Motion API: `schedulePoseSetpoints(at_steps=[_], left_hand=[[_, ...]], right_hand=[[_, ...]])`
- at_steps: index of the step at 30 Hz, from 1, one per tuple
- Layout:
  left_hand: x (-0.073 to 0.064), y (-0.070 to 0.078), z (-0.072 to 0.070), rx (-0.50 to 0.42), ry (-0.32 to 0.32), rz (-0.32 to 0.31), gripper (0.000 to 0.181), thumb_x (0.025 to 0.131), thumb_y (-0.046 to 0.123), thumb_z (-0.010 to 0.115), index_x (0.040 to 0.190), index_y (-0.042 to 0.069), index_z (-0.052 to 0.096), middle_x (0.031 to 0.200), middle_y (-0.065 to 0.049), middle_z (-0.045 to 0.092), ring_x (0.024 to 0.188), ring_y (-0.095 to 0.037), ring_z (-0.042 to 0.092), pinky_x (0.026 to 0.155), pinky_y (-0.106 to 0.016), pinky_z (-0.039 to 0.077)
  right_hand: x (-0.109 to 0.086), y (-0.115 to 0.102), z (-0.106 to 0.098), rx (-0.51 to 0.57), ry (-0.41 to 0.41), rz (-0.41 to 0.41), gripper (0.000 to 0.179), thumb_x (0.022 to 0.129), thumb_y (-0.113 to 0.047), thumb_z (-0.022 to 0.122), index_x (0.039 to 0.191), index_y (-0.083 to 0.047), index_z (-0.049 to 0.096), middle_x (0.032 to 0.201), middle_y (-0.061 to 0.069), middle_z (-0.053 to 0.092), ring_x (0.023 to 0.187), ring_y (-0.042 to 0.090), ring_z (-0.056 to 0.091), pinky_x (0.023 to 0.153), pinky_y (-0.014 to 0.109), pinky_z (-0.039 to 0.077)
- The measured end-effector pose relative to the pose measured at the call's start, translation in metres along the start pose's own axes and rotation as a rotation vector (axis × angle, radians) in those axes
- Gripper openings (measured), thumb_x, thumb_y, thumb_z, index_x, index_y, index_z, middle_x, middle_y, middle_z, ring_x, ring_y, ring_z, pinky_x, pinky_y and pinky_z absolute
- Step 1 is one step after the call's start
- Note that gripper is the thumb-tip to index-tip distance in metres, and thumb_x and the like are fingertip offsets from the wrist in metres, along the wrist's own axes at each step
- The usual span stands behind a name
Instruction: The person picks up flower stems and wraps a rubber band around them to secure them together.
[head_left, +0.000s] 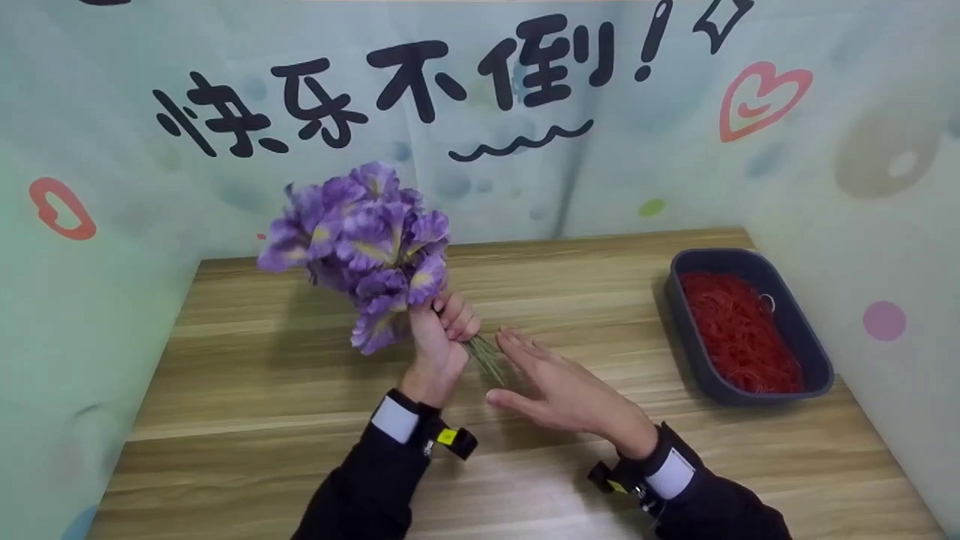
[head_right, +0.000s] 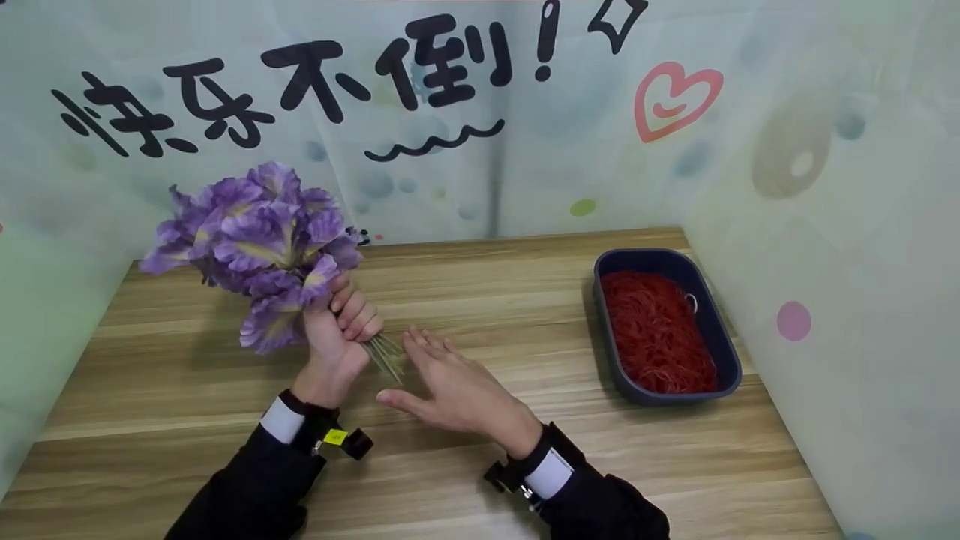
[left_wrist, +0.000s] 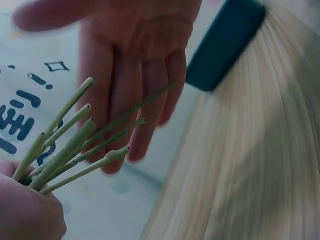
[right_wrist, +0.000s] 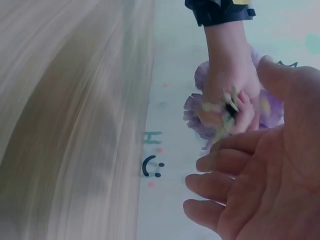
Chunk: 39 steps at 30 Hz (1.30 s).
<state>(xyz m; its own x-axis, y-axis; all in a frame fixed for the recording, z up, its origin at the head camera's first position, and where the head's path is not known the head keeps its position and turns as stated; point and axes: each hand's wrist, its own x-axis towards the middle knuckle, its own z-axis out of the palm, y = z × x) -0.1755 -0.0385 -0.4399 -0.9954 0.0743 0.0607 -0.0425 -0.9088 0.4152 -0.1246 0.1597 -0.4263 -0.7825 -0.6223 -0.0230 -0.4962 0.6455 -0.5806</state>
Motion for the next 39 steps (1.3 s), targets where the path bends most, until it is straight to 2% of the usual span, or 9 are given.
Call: schedulePoseSetpoints(at_steps=[4, 8, 14, 16, 25, 29, 32, 36, 39], left_hand=[[-0.007, -0.013, 0.005, -0.003, -0.07, 0.027, 0.068, 0.077, 0.045, 0.093, 0.067, 0.023, 0.029, 0.051, 0.014, 0.034, 0.052, -0.006, 0.007, 0.055, -0.022, 0.0], [-0.015, -0.023, 0.014, -0.009, -0.091, 0.019, 0.077, 0.08, 0.046, 0.093, 0.068, 0.021, 0.022, 0.051, 0.014, 0.035, 0.051, -0.007, 0.009, 0.053, -0.024, 0.003], [-0.023, -0.03, 0.023, -0.101, -0.133, 0.01, 0.076, 0.087, 0.038, 0.089, 0.066, 0.019, 0.018, 0.05, 0.01, 0.026, 0.047, -0.009, 0.008, 0.05, -0.025, 0.003], [-0.024, -0.031, 0.024, -0.135, -0.158, 0.015, 0.076, 0.089, 0.036, 0.087, 0.066, 0.018, 0.017, 0.052, 0.007, 0.019, 0.047, -0.009, 0.007, 0.05, -0.025, 0.002], [-0.028, -0.041, 0.023, 0.036, -0.35, 0.09, 0.078, 0.103, 0.049, 0.076, 0.068, 0.016, 0.015, 0.056, 0.003, 0.01, 0.047, -0.012, 0.004, 0.045, -0.028, 0.003], [-0.031, -0.045, 0.024, 0.182, -0.442, 0.141, 0.054, 0.108, 0.054, 0.071, 0.07, 0.025, 0.045, 0.058, -0.001, 0.015, 0.049, -0.015, 0.01, 0.047, -0.03, 0.008], [-0.031, -0.045, 0.023, 0.241, -0.516, 0.216, 0.026, 0.11, 0.052, 0.068, 0.101, 0.028, 0.07, 0.063, -0.002, 0.022, 0.053, -0.016, 0.017, 0.051, -0.031, 0.015], [-0.029, -0.039, 0.022, 0.265, -0.501, 0.287, 0.027, 0.108, 0.056, 0.07, 0.104, 0.03, 0.07, 0.067, 0.002, 0.029, 0.058, -0.013, 0.024, 0.056, -0.028, 0.021], [-0.029, -0.034, 0.021, 0.169, -0.432, 0.236, 0.032, 0.105, 0.055, 0.074, 0.091, 0.029, 0.062, 0.065, 0.005, 0.025, 0.056, -0.012, 0.018, 0.055, -0.025, 0.015]], right_hand=[[0.002, -0.001, 0.0, -0.034, 0.07, -0.018, 0.074, 0.11, -0.036, 0.07, 0.165, 0.007, 0.046, 0.14, 0.033, 0.073, 0.119, 0.045, 0.078, 0.104, 0.056, 0.066], [0.004, 0.0, -0.002, 0.001, 0.114, 0.018, 0.06, 0.099, -0.012, 0.073, 0.154, 0.007, 0.059, 0.085, 0.009, 0.071, 0.062, 0.012, 0.056, 0.055, 0.028, 0.052], [0.004, -0.004, -0.003, 0.011, 0.141, 0.05, 0.004, 0.093, -0.004, 0.068, 0.096, -0.006, 0.069, 0.074, -0.004, 0.056, 0.061, 0.006, 0.047, 0.053, 0.02, 0.041], [0.003, -0.005, -0.003, -0.007, 0.146, 0.035, 0.012, 0.093, -0.004, 0.068, 0.085, -0.011, 0.061, 0.071, -0.007, 0.047, 0.06, 0.006, 0.043, 0.052, 0.02, 0.036], [-0.003, -0.008, -0.004, -0.01, 0.184, -0.016, 0.021, 0.094, -0.008, 0.071, 0.08, -0.012, 0.057, 0.067, -0.008, 0.046, 0.056, 0.002, 0.039, 0.05, 0.016, 0.033], [-0.001, -0.007, -0.001, -0.057, 0.231, 0.024, 0.039, 0.096, -0.008, 0.066, 0.07, -0.02, 0.041, 0.062, -0.013, 0.033, 0.054, 0.004, 0.034, 0.051, 0.02, 0.028], [0.001, -0.004, -0.002, -0.086, 0.24, 0.054, 0.043, 0.097, -0.005, 0.062, 0.068, -0.023, 0.035, 0.061, -0.012, 0.03, 0.054, 0.006, 0.033, 0.051, 0.021, 0.027], [0.003, 0.003, -0.002, -0.144, 0.288, 0.046, 0.041, 0.092, 0.0, 0.061, 0.064, -0.019, 0.038, 0.06, -0.011, 0.029, 0.054, 0.009, 0.033, 0.052, 0.024, 0.028], [0.005, 0.007, 0.001, -0.18, 0.312, 0.023, 0.039, 0.09, 0.001, 0.06, 0.062, -0.017, 0.04, 0.059, -0.012, 0.028, 0.053, 0.008, 0.033, 0.05, 0.022, 0.027]])
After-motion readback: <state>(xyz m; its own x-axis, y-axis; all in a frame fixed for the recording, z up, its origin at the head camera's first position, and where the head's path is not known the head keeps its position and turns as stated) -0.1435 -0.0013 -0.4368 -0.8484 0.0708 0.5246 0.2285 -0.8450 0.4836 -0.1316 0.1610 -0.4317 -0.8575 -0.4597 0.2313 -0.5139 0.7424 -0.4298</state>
